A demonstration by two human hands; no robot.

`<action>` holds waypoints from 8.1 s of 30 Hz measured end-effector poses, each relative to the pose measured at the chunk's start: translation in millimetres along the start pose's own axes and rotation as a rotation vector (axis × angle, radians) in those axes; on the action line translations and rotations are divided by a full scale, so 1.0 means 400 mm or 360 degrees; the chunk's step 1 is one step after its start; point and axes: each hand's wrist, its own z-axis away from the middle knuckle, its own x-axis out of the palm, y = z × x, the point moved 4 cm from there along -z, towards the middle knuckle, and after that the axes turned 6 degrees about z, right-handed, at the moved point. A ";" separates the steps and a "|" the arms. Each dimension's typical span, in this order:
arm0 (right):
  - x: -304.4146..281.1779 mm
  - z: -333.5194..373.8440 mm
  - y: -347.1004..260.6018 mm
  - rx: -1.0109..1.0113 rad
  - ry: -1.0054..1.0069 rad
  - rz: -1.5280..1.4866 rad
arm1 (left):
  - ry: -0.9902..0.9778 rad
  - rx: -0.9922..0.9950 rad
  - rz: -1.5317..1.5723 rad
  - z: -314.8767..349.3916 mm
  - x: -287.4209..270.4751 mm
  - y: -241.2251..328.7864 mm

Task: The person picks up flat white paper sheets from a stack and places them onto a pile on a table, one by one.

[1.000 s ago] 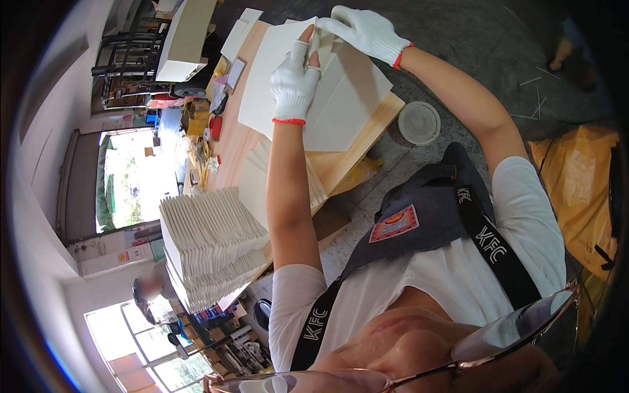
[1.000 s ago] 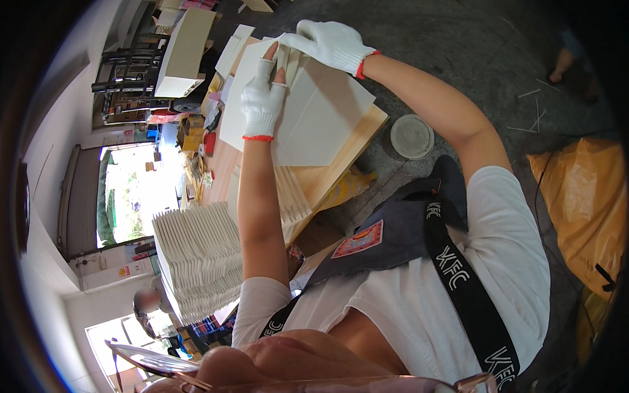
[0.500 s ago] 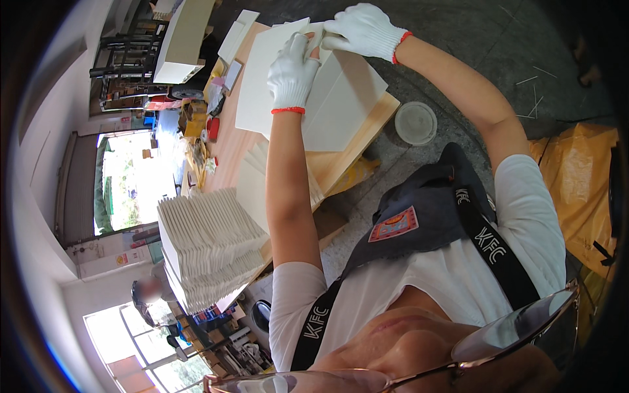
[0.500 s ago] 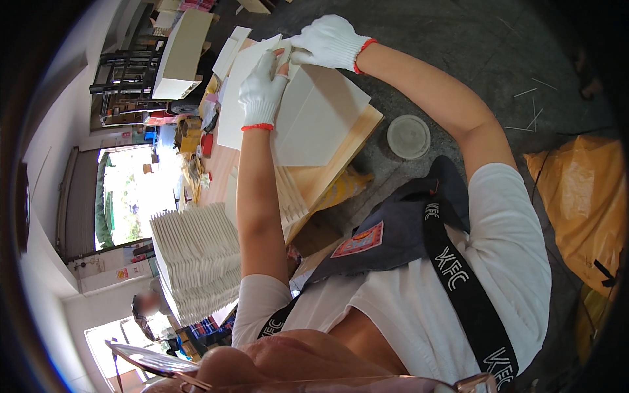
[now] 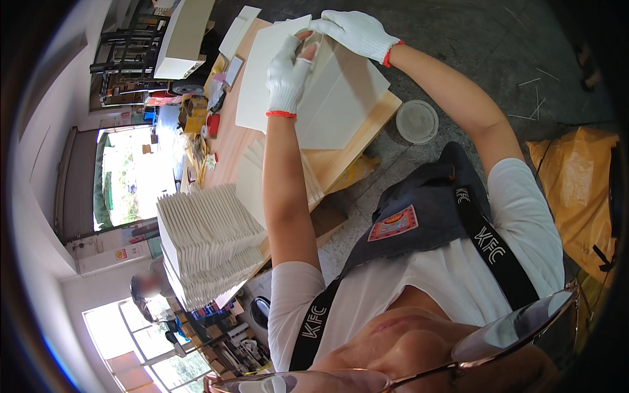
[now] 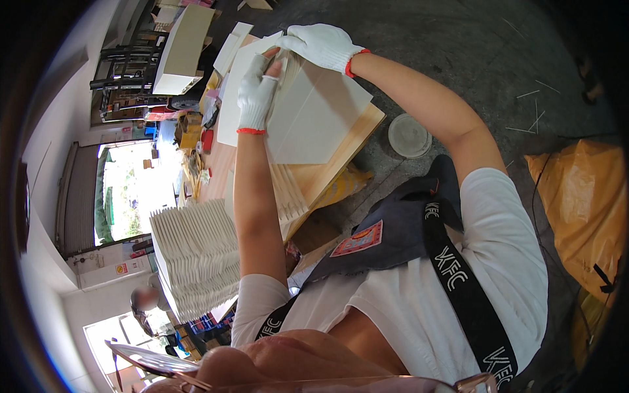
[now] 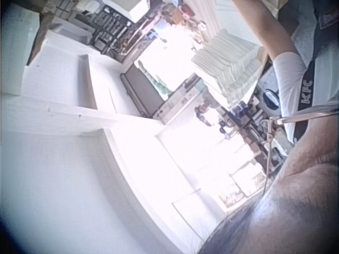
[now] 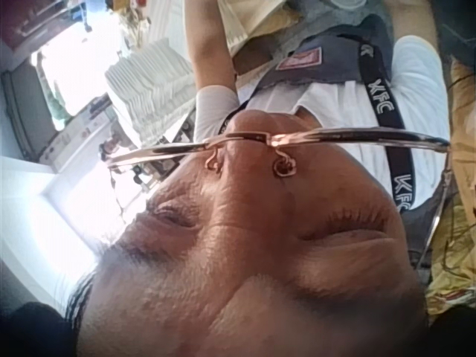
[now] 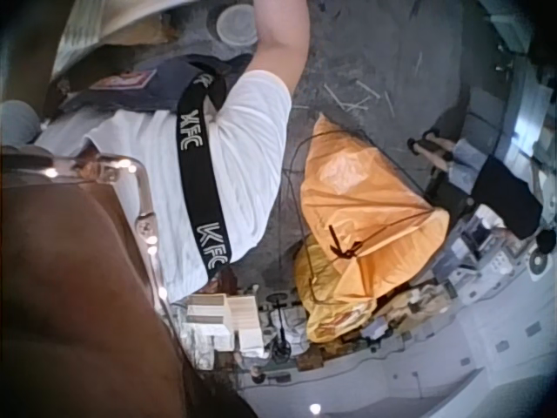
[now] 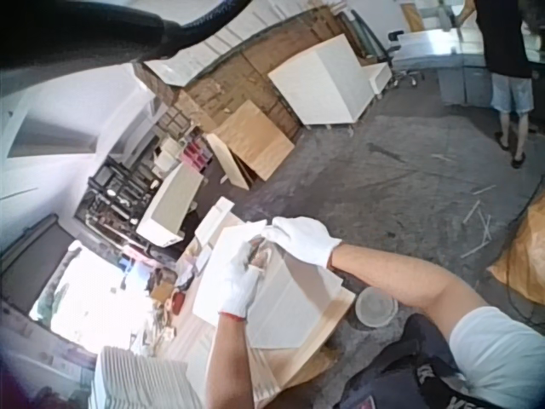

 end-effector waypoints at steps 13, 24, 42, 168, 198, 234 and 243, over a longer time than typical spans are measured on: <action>0.016 0.000 0.018 -0.0016 0.0044 0.0005 | 0.0032 0.0032 -0.0167 0.005 0.005 0.010; 0.000 0.010 -0.001 -0.0038 0.0068 -0.0003 | 0.0020 0.0031 -0.0502 0.010 0.010 0.038; -0.053 0.010 0.019 -0.0081 -0.0150 0.0415 | 0.0200 0.0084 -0.0584 0.020 0.011 0.052; 0.048 -0.005 0.023 -0.0018 0.0143 -0.0076 | -0.0014 0.0073 -0.0190 0.005 0.012 0.004; 0.047 0.003 0.025 -0.0087 0.0128 0.0093 | -0.0012 0.0170 -0.0648 0.010 0.008 0.027; 0.057 0.007 0.058 0.0035 0.0000 -0.0181 | -0.0041 0.0068 -0.0453 0.004 0.008 0.024; 0.034 0.026 0.035 0.0063 -0.0021 -0.0239 | 0.0035 0.0170 -0.0391 0.020 0.006 0.019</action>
